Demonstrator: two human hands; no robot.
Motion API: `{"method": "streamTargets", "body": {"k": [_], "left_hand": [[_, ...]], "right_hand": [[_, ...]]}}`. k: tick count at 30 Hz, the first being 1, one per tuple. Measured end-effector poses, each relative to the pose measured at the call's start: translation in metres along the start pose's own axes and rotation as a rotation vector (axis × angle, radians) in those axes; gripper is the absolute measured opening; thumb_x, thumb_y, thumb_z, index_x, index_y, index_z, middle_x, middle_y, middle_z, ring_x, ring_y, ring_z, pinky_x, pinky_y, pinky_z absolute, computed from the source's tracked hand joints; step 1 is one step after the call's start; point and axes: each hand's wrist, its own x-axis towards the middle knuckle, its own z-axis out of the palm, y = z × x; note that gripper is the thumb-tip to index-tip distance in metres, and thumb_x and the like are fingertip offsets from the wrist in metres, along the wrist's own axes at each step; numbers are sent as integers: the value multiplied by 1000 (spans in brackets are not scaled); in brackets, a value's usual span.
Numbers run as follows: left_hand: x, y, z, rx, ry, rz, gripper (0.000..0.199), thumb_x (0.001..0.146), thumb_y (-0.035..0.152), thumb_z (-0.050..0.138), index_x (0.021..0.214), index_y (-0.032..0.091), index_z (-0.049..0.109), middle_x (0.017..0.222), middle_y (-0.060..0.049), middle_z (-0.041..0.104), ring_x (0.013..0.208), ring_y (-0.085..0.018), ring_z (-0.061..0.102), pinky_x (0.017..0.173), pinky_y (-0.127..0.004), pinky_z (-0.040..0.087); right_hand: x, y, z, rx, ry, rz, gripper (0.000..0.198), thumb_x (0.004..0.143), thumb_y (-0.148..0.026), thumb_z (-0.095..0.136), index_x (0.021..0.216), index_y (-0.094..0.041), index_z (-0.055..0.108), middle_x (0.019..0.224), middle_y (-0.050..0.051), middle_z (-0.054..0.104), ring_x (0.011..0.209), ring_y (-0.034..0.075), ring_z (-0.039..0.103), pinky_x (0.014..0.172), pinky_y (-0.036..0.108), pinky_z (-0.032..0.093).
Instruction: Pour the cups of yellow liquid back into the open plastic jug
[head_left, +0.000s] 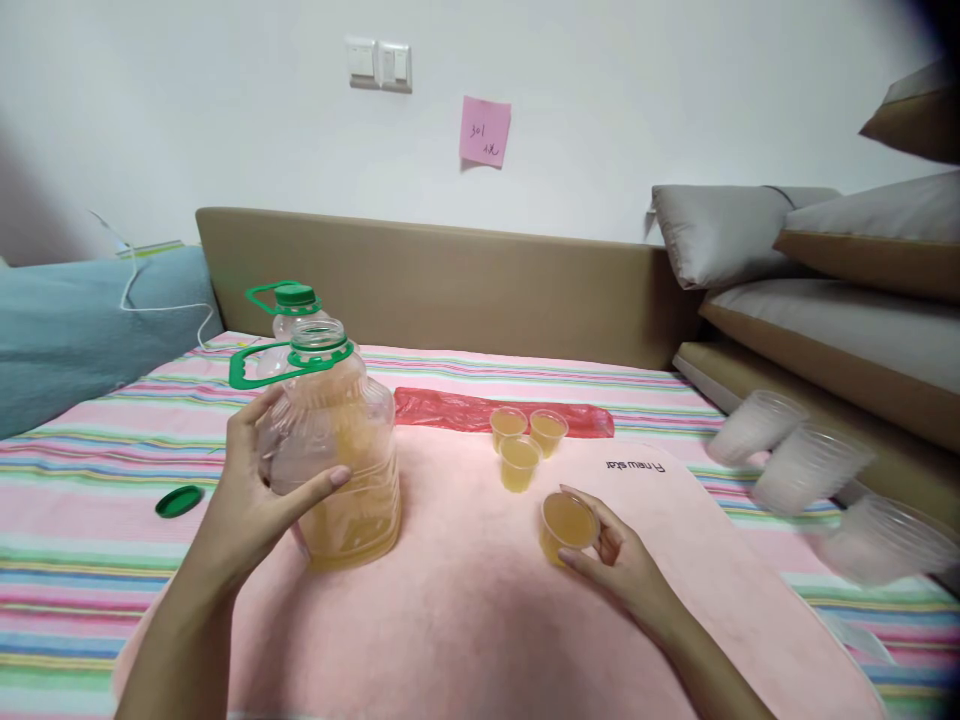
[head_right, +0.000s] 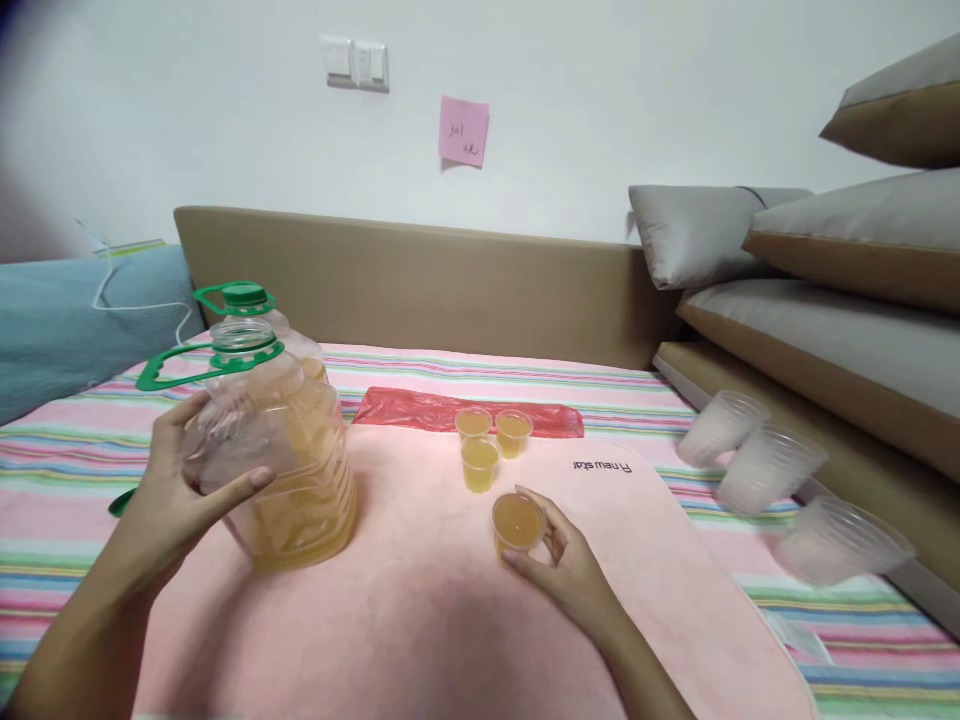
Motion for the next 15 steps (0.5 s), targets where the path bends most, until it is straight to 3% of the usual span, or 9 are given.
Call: {"method": "streamTargets", "body": {"k": [15], "left_hand": [[-2, 1, 1, 3, -4, 28, 115, 61, 71, 89, 153, 32, 34, 165, -14, 36, 151, -43, 40, 121, -70, 34]], "right_hand": [[1, 0, 2, -15, 35, 10, 75, 80, -48, 86, 144, -28, 53, 159, 11, 50, 150, 31, 44, 127, 52, 31]]}}
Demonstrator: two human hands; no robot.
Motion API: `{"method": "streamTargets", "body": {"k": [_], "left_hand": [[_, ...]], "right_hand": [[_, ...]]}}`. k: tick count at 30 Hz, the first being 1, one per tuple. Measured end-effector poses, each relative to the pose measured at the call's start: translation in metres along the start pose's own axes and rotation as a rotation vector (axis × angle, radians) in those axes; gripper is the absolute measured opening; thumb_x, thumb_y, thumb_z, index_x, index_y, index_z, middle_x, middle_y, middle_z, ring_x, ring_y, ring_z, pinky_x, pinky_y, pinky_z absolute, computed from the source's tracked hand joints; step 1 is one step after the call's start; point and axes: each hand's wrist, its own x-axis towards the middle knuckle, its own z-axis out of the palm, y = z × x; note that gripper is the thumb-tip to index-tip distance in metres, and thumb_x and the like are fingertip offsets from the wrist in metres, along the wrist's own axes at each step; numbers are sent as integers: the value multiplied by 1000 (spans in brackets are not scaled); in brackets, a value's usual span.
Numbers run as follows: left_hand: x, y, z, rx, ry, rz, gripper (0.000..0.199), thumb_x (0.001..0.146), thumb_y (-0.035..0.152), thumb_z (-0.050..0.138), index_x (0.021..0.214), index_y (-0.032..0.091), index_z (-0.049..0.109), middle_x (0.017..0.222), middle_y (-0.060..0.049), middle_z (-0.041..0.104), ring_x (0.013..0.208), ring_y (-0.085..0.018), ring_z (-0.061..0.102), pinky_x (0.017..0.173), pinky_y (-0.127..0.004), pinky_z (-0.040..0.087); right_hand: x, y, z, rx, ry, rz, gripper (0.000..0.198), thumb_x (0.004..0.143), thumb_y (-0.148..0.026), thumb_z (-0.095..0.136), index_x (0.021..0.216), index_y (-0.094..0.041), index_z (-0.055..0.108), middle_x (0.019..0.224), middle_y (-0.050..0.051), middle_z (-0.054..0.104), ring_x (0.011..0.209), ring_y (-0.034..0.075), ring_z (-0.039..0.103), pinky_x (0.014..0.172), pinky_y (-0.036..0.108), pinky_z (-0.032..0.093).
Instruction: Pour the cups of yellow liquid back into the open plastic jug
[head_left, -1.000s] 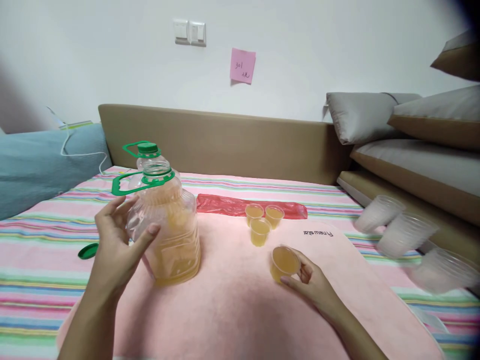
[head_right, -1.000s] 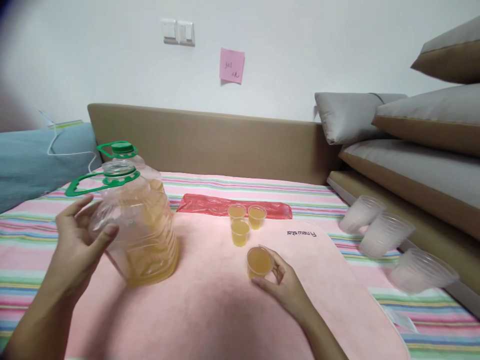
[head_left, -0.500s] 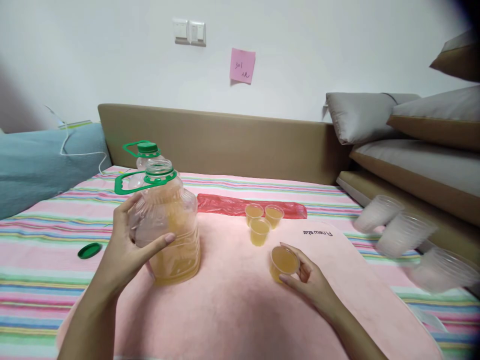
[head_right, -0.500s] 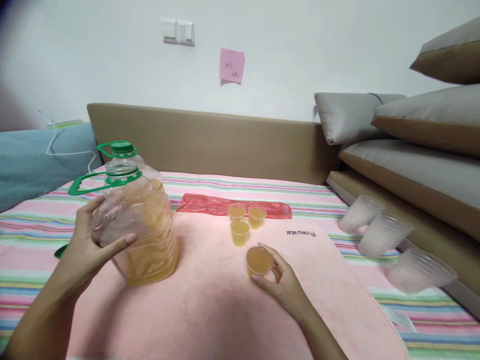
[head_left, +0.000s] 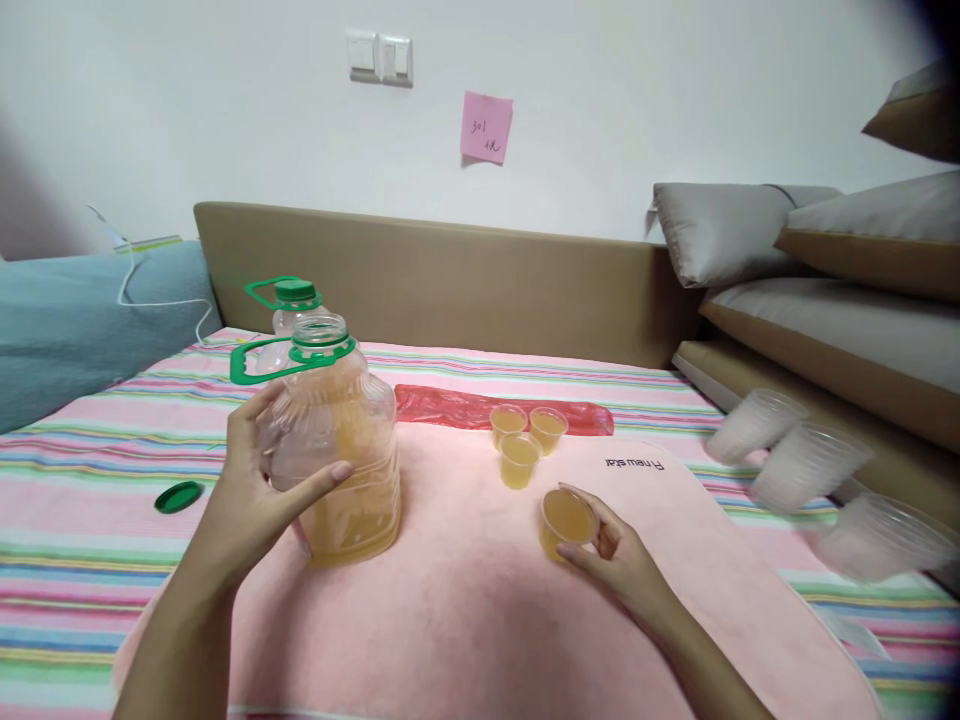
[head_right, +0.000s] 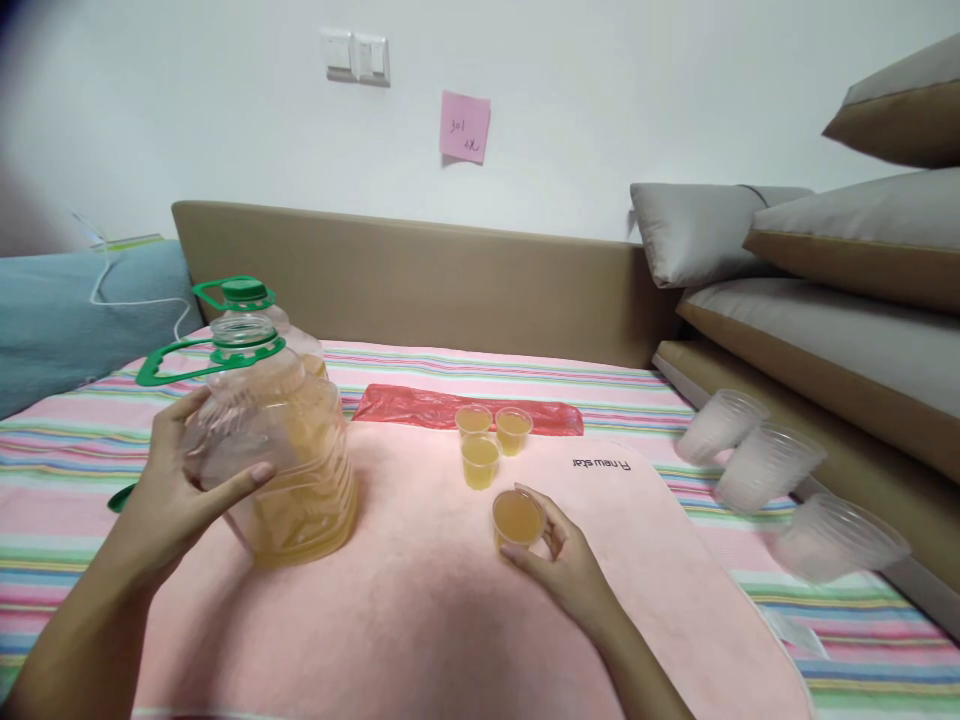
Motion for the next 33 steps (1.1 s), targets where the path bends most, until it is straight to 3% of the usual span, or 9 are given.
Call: {"method": "streamTargets", "body": {"k": [17, 22, 27, 33], "left_hand": [[2, -4, 0, 41, 27, 5, 122, 53, 78, 88, 152, 31, 35, 163, -16, 38, 149, -46, 41, 118, -74, 35], [1, -2, -1, 22, -2, 19, 113, 64, 70, 88, 154, 32, 32, 165, -14, 36, 151, -43, 39, 122, -70, 34], [0, -2, 0, 7, -3, 27, 111, 64, 64, 90, 154, 31, 33, 164, -14, 37, 150, -41, 41, 123, -66, 35], [-1, 4, 9, -1, 38, 79, 101, 65, 54, 91, 150, 31, 41, 159, -11, 42, 148, -39, 44, 123, -63, 39]], "right_hand": [[-1, -5, 5, 12, 40, 11, 76, 80, -49, 85, 145, -25, 52, 158, 13, 50, 149, 31, 45, 127, 51, 33], [0, -13, 6, 128, 57, 38, 71, 79, -47, 87, 140, -25, 57, 150, 12, 59, 141, 32, 54, 121, 49, 42], [12, -40, -1, 179, 61, 15, 65, 79, -45, 87, 137, -25, 62, 145, 12, 63, 136, 33, 59, 115, 47, 48], [39, -93, -13, 139, -29, -89, 56, 81, -40, 87, 132, -29, 68, 140, 7, 67, 133, 29, 60, 112, 40, 48]]}}
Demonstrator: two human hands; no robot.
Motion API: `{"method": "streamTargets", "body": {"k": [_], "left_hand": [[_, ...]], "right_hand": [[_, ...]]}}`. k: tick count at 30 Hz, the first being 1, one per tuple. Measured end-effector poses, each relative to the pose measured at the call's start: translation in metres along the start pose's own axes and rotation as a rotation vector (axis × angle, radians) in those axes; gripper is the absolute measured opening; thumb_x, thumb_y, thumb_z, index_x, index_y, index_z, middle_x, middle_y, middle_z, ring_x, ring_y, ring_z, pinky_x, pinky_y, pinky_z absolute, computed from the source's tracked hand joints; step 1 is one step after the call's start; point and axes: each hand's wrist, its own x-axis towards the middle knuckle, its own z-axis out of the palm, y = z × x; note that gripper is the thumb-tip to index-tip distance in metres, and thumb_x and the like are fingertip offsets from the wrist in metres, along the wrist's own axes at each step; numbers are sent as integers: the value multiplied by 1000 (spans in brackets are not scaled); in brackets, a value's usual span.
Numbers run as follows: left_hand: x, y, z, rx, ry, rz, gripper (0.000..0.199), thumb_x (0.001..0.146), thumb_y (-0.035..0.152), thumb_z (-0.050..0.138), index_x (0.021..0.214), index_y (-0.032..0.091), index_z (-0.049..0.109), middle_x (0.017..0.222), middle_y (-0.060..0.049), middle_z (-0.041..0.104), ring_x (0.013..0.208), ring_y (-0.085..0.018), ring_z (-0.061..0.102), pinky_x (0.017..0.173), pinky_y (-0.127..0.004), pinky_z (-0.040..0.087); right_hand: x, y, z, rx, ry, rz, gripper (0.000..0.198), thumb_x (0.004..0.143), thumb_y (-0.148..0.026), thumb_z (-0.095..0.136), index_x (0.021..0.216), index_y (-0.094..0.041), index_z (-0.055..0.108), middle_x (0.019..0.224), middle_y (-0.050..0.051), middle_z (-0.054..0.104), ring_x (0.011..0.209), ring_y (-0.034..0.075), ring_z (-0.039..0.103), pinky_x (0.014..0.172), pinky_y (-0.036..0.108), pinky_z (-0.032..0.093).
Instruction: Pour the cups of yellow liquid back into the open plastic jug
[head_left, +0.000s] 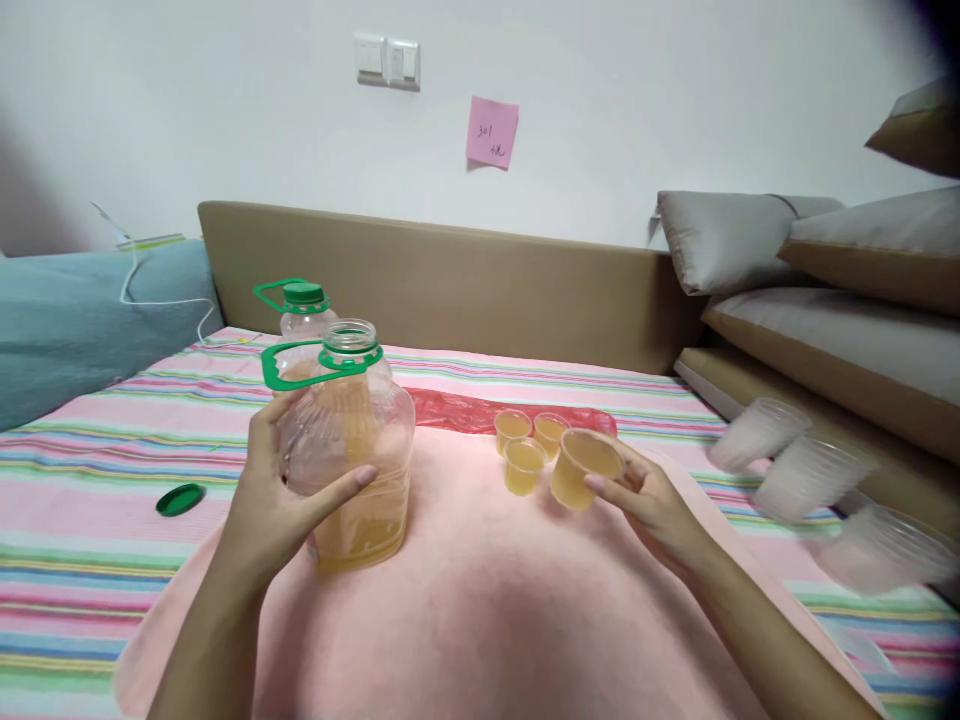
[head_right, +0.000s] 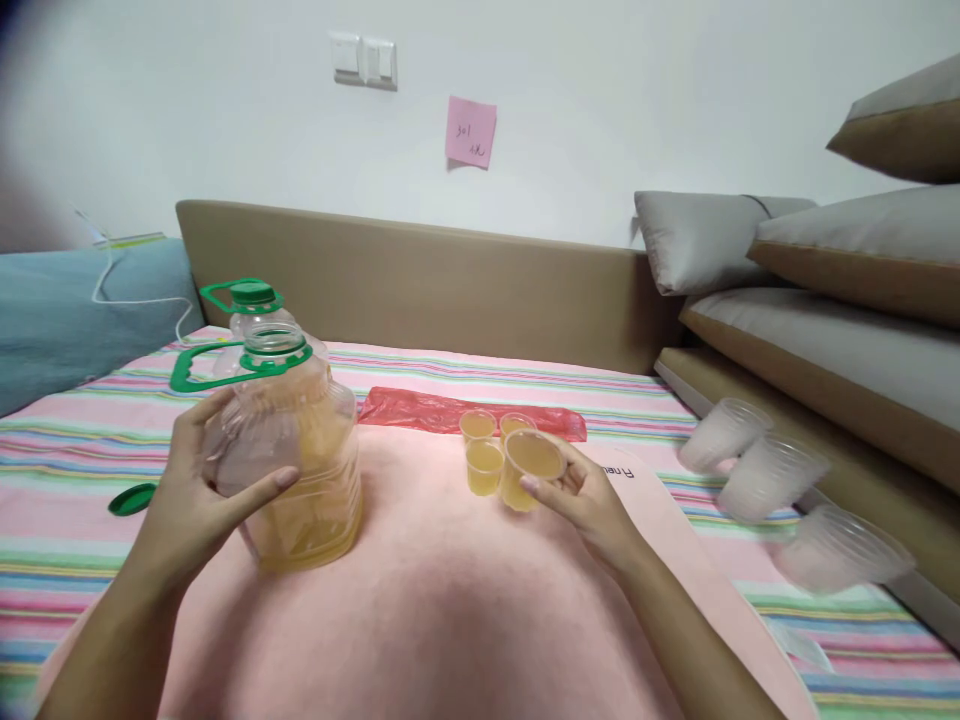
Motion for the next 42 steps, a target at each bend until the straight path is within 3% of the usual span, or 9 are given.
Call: {"method": "streamTargets", "body": {"k": [8, 15, 27, 42], "left_hand": [[-6, 7, 9, 90, -16, 46, 96, 65, 57, 90, 146, 34, 44, 147, -10, 55, 138, -40, 54, 115, -67, 44], [-12, 22, 19, 118, -64, 65, 99, 69, 58, 89, 152, 35, 42, 152, -8, 55, 142, -36, 53, 118, -56, 47], [-13, 27, 26, 132, -127, 119, 107, 69, 65, 87, 159, 42, 33, 161, -4, 48, 146, -33, 49, 122, -53, 45], [-14, 27, 26, 95, -133, 85, 109, 70, 65, 88, 160, 39, 33, 164, -5, 45, 151, -34, 44, 123, -52, 44]], "right_hand": [[48, -56, 9, -49, -69, -118, 54, 83, -40, 85, 132, -27, 68, 138, 8, 69, 125, 28, 65, 102, 38, 53], [74, -85, 32, -45, -166, -166, 44, 85, -39, 84, 127, -29, 73, 131, 6, 72, 120, 26, 64, 101, 38, 51], [96, -101, 74, 0, -254, -160, 43, 84, -40, 84, 125, -28, 75, 132, 5, 72, 123, 25, 63, 105, 38, 49], [98, -108, 92, -45, -335, -189, 46, 84, -38, 85, 126, -25, 73, 135, 6, 72, 128, 26, 64, 112, 41, 49]]}}
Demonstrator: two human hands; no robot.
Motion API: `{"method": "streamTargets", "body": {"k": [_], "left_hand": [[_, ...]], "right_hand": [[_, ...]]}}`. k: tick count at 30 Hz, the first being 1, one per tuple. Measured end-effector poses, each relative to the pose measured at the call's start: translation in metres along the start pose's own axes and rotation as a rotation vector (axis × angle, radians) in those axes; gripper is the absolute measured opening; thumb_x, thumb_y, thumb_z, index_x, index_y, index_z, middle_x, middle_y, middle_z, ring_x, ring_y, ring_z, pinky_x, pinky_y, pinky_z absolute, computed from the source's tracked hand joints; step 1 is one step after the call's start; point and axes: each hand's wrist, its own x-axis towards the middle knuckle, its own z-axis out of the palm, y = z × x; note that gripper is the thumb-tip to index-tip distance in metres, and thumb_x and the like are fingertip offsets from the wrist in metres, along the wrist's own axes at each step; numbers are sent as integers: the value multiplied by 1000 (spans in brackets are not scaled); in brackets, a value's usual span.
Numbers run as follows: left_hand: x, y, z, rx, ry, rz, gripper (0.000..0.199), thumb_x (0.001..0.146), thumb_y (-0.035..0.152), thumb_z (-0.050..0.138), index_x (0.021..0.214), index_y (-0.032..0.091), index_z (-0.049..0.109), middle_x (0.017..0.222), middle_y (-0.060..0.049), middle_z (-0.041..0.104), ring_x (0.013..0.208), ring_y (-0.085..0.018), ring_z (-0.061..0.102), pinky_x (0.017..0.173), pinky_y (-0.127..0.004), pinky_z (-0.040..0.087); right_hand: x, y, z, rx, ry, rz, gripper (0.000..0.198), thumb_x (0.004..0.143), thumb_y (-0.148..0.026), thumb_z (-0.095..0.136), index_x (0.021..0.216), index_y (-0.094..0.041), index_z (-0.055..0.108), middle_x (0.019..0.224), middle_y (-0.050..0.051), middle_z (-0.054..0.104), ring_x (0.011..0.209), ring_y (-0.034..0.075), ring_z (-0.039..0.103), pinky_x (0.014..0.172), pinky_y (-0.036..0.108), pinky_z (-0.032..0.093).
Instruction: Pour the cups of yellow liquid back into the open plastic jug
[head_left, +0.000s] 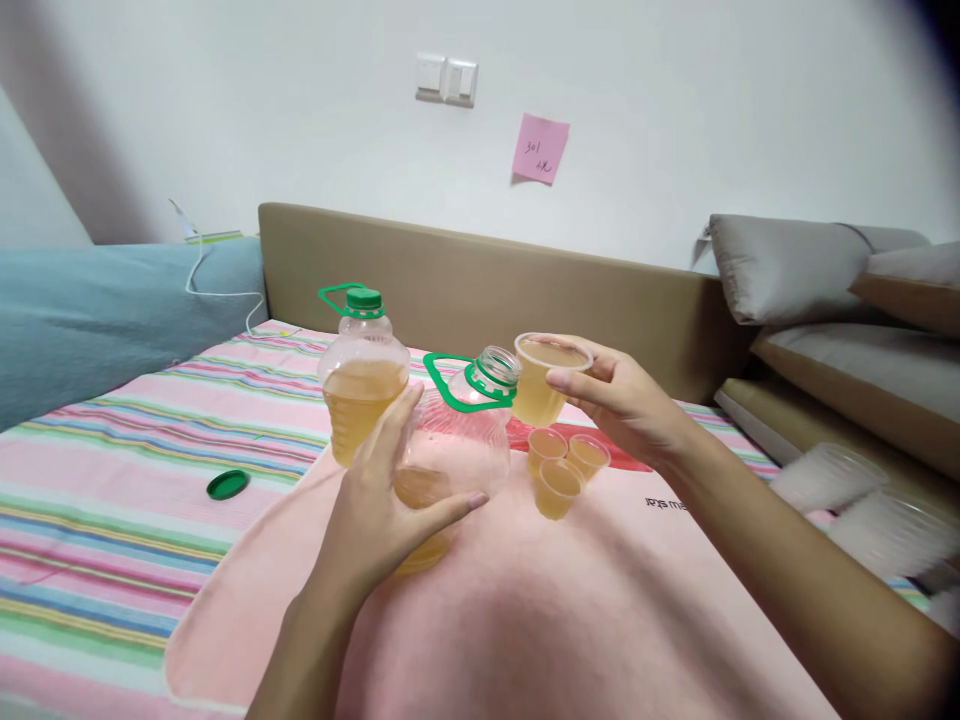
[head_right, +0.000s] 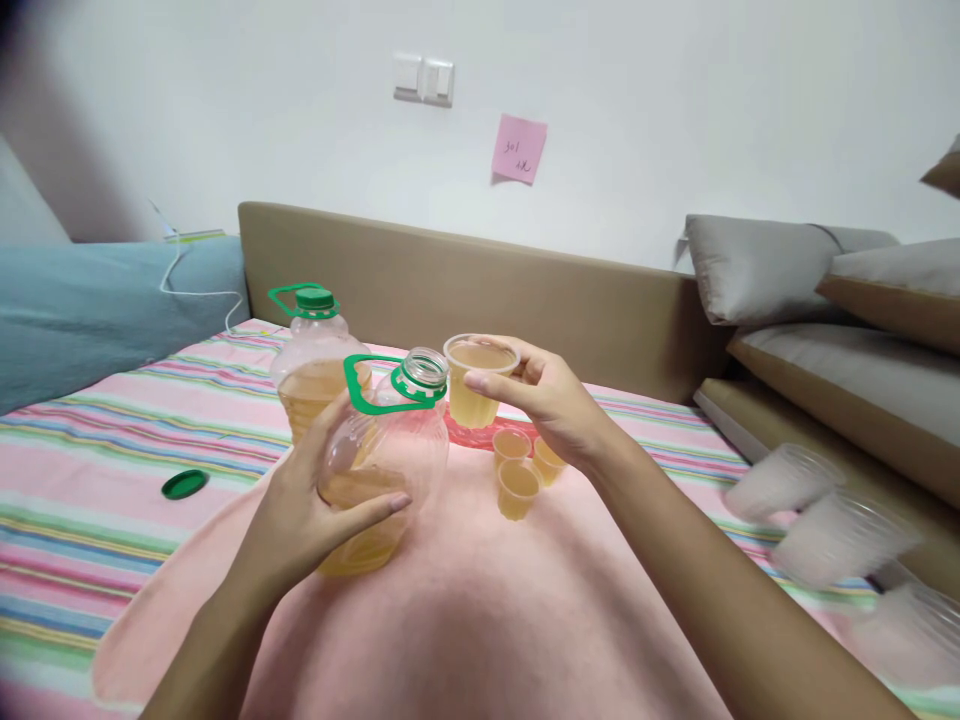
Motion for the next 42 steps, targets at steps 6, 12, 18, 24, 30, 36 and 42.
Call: {"method": "streamTargets", "body": {"k": [6, 12, 18, 24, 30, 36, 42], "left_hand": [[-1, 1, -2, 8, -3, -14, 109, 69, 66, 87, 160, 40, 33, 164, -4, 45, 151, -33, 44, 124, -51, 44], [1, -3, -4, 5, -4, -13, 109, 71, 66, 86, 160, 43, 30, 164, -2, 43, 151, -33, 43, 126, -54, 39], [1, -6, -7, -11, -3, -78, 109, 69, 67, 87, 159, 44, 30, 163, -1, 46, 150, -32, 44, 126, -56, 38], [0, -10, -10, -35, 18, -107, 106, 70, 67, 86, 158, 46, 30, 163, 1, 45, 151, -31, 44, 126, -54, 39], [-1, -13, -13, -52, 28, -113, 104, 72, 66, 85, 158, 47, 30, 164, 1, 43, 152, -31, 43, 125, -51, 41], [-2, -15, -15, -50, 36, -119, 105, 73, 66, 85, 159, 46, 29, 165, 0, 43, 152, -32, 42, 126, -52, 40], [-4, -15, -18, -44, 27, -120, 105, 73, 67, 84, 159, 43, 30, 164, -3, 44, 152, -33, 43, 125, -53, 40]], "right_hand": [[0, -5, -1, -39, -16, -5, 46, 85, -37, 84, 128, -26, 73, 137, 5, 70, 128, 26, 64, 111, 39, 50], [5, -15, 2, -98, -58, 6, 46, 84, -41, 85, 126, -28, 74, 130, 5, 73, 122, 27, 67, 105, 42, 53], [13, -30, 7, -228, -64, 68, 48, 81, -46, 86, 125, -32, 74, 127, 3, 75, 115, 27, 68, 100, 42, 52], [23, -43, 14, -325, -55, 132, 59, 77, -49, 89, 129, -29, 71, 122, 6, 76, 115, 29, 69, 101, 44, 52], [33, -55, 22, -424, -82, 146, 55, 78, -49, 88, 126, -28, 73, 122, 7, 75, 116, 30, 69, 98, 44, 54], [37, -63, 28, -482, -106, 155, 55, 78, -48, 88, 127, -27, 72, 128, 7, 73, 122, 30, 66, 101, 43, 56], [39, -64, 29, -512, -136, 132, 51, 79, -50, 86, 123, -29, 72, 126, 4, 74, 120, 29, 68, 101, 43, 57]]}}
